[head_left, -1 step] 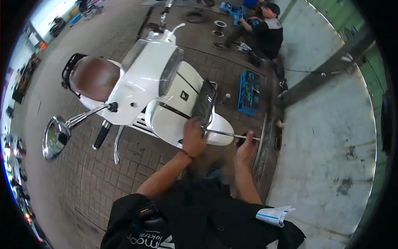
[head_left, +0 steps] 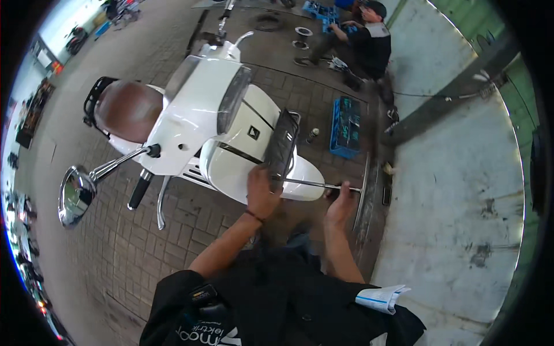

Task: The person unscrews the license plate from the front of a white motorcycle using a socket wrench and then removes the mounting bracket.

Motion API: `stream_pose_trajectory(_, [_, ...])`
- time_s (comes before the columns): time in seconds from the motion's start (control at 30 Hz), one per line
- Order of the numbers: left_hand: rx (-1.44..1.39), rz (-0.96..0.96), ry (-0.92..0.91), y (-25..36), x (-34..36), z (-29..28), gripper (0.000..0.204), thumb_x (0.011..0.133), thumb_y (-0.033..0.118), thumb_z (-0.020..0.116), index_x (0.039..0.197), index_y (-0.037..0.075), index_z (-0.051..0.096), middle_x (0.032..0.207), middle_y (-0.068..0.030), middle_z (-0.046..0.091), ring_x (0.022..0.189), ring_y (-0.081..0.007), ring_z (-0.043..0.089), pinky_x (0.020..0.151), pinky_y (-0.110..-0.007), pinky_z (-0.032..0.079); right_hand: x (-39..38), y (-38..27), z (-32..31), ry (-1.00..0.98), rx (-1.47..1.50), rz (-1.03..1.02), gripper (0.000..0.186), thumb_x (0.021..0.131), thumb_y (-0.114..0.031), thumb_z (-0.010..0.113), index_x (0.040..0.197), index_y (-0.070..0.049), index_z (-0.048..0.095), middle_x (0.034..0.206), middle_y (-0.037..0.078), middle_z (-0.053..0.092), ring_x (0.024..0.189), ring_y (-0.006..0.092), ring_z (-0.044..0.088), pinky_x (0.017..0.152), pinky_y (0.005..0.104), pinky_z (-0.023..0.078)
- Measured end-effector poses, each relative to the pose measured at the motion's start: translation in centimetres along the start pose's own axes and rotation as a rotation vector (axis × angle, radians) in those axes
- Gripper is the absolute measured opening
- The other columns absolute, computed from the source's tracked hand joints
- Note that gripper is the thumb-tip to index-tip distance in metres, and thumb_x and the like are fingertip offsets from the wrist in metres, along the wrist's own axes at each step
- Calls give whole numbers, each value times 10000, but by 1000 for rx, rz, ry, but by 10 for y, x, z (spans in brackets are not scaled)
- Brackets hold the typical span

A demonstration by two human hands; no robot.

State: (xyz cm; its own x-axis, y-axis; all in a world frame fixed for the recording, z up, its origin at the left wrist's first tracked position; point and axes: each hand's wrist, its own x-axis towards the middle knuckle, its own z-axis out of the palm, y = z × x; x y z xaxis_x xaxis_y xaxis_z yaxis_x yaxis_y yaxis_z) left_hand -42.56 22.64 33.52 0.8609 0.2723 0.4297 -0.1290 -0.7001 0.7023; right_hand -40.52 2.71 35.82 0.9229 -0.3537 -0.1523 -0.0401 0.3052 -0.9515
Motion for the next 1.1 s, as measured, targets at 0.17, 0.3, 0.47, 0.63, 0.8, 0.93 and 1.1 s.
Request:
stream_pose_trajectory(0.17, [-209, -492, -208, -33, -12, -8, 489, 775, 189, 727, 1146, -34, 499, 1071, -212, 592, 984, -309, 593, 842, -398, 470, -5, 2, 0, 77, 213, -59, 251, 870, -263, 667, 982, -64, 563, 853, 92, 646, 615, 123, 535, 549, 261, 437])
stream_pose_trajectory(0.3, [-355, -609, -494, -80, -4, 2, 494, 811, 189, 682, 1193, -54, 485, 990, -213, 645, 889, -281, 651, 738, -359, 525, -2, -4, -4, -69, 160, -41, 283, 883, -262, 650, 1061, -57, 569, 890, 104, 653, 631, 122, 538, 544, 269, 444])
stream_pose_trajectory(0.47, [-517, -666, -652, -114, 8, 20, 417, 830, 112, 616, 1186, -68, 496, 1034, -198, 631, 930, -257, 641, 741, -355, 559, -7, -7, 3, -154, 183, -104, 412, 910, -390, 584, 1160, -64, 550, 1024, 132, 645, 690, 148, 563, 529, 276, 449])
stream_pose_trajectory(0.63, [-724, -942, -778, -78, 29, 6, 379, 855, 45, 560, 1209, -57, 473, 1094, -160, 601, 966, -252, 620, 760, -386, 585, -12, -47, -2, -291, 485, 118, 607, 894, -564, 474, 1160, -23, 544, 1022, 115, 631, 761, 196, 594, 590, 305, 473])
stream_pose_trajectory(0.8, [-736, -921, -864, -88, 32, 11, 371, 861, 72, 563, 1193, -66, 471, 1119, -163, 588, 996, -270, 608, 725, -397, 603, 37, -58, -41, -296, -47, 316, 472, 896, -420, 529, 1060, 17, 598, 948, 103, 639, 793, 199, 600, 664, 352, 488])
stream_pose_trajectory(0.93, [-697, -940, -852, -87, 41, 17, 320, 847, 121, 576, 1096, -77, 541, 1047, -185, 609, 945, -279, 627, 669, -409, 607, 63, -83, -62, -525, -783, 130, 276, 896, -216, 570, 1038, 17, 612, 911, 117, 638, 836, 202, 601, 736, 371, 492])
stream_pose_trajectory(1.1, [-570, -920, -818, -99, 43, 24, 360, 824, 127, 594, 1090, -107, 532, 1040, -214, 595, 917, -321, 629, 642, -409, 616, 32, -110, -49, -597, -1129, -231, 285, 942, -175, 523, 1144, 20, 568, 884, 32, 593, 847, 115, 552, 763, 239, 446])
